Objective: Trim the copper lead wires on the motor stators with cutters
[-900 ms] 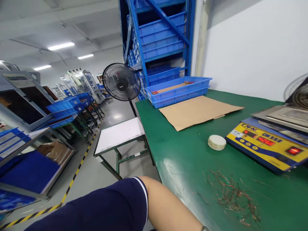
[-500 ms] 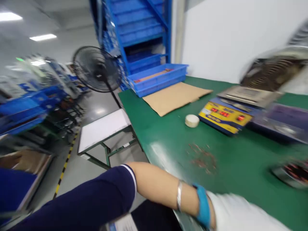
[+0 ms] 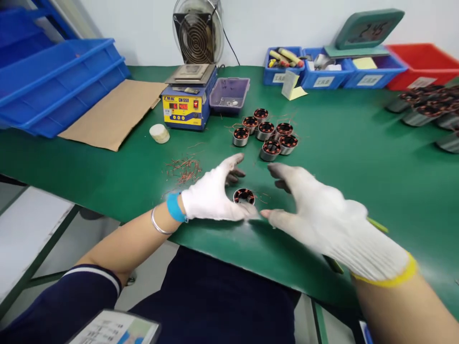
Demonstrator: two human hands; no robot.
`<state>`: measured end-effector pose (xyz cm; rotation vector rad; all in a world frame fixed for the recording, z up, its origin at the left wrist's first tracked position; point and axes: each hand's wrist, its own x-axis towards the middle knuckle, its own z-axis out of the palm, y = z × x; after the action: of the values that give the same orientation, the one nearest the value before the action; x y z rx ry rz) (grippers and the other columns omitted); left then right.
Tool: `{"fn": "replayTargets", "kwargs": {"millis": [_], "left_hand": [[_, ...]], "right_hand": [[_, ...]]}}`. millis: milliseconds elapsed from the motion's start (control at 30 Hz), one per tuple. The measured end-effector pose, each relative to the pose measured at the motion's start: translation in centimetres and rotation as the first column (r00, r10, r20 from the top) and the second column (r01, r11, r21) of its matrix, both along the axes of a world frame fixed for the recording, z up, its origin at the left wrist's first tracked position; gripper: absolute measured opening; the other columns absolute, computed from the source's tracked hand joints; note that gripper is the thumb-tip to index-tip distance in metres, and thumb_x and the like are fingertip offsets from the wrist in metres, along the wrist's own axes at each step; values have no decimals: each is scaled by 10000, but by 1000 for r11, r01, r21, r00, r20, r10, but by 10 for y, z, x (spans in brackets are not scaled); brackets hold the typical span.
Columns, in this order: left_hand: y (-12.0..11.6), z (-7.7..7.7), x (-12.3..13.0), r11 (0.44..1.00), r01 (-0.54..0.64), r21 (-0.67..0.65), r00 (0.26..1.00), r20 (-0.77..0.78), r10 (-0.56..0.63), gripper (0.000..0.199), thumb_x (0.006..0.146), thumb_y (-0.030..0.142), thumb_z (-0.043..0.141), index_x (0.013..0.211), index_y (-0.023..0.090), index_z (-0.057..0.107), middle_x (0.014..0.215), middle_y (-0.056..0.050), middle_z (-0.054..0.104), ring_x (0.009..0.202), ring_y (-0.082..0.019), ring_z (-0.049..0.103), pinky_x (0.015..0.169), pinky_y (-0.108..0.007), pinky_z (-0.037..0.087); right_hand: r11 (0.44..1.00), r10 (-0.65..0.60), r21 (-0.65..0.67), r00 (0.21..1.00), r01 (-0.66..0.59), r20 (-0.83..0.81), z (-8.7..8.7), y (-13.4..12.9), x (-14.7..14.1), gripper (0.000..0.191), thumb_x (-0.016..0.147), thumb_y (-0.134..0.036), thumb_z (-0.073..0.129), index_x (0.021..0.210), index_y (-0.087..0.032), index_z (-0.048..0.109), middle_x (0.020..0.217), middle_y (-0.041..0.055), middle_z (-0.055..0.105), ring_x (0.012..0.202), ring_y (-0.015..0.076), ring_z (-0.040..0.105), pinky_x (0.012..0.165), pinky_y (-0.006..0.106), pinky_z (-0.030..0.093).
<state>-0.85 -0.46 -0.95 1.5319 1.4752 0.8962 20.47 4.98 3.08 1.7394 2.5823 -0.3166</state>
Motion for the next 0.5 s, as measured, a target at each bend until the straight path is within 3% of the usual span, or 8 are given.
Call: {"fn": "replayTargets", "kwargs": {"millis": [67,133,233,333,400,433,500], "left_hand": [[-3,-3,11,1000,-12,3,985,-170,13,1149,621,486,877,1581,177,326,1273,-127,684,1146,-322,690,1018,-465,577],[-2,-6,17,999,33,-6,952,-306,-33,1052,710,502,824,1586,202,325,1228,-102,708,1132,-334,699,1000,-477,579],[1,-5,18,985,170,-16,886,-436,-160,986,789,441,766,1618,245,270,1276,-88,701,1162,-338,692,992,-463,574],[2,1,12,960,276,-53,845,-462,-269,1009,799,365,744,1644,218,213,1293,-99,698,1154,-337,694,985,-450,571],[0,3,9,951,300,-79,865,-399,-306,1031,789,340,738,1650,196,189,1256,-86,720,1120,-324,706,964,-436,579],[-1,3,8,954,290,-79,888,-350,-299,1035,771,343,751,1642,189,213,1245,-79,725,1109,-314,709,958,-424,583],[-3,1,8,977,210,-44,946,-245,-214,938,730,368,786,1558,178,390,1233,-77,728,1090,-288,713,958,-392,584]], "right_hand": [[989,-24,-149,994,8,-104,-4,2,-21,792,704,-486,598,1480,-335,550,1264,66,747,1108,416,707,838,618,575],[967,-90,-254,932,-3,-351,-13,2,-29,682,723,-422,582,1388,-276,627,1093,77,784,1041,368,726,877,573,574],[934,-283,-357,659,24,-697,-27,4,-27,487,719,-378,643,1178,-227,702,857,56,754,779,258,718,779,442,605],[897,-435,-425,406,119,-804,-30,11,-17,386,680,-304,731,1060,-241,701,743,12,696,657,189,658,671,347,585],[891,-448,-389,307,236,-840,-26,15,-7,357,683,-297,742,1035,-262,694,714,0,669,641,175,645,611,313,555],[889,-444,-367,324,274,-836,-25,17,-2,349,677,-328,749,1017,-269,695,716,5,673,630,176,641,579,309,539],[893,-448,-395,507,214,-737,-23,16,5,397,598,-428,788,954,-273,704,734,34,705,618,201,646,532,327,523]]}}
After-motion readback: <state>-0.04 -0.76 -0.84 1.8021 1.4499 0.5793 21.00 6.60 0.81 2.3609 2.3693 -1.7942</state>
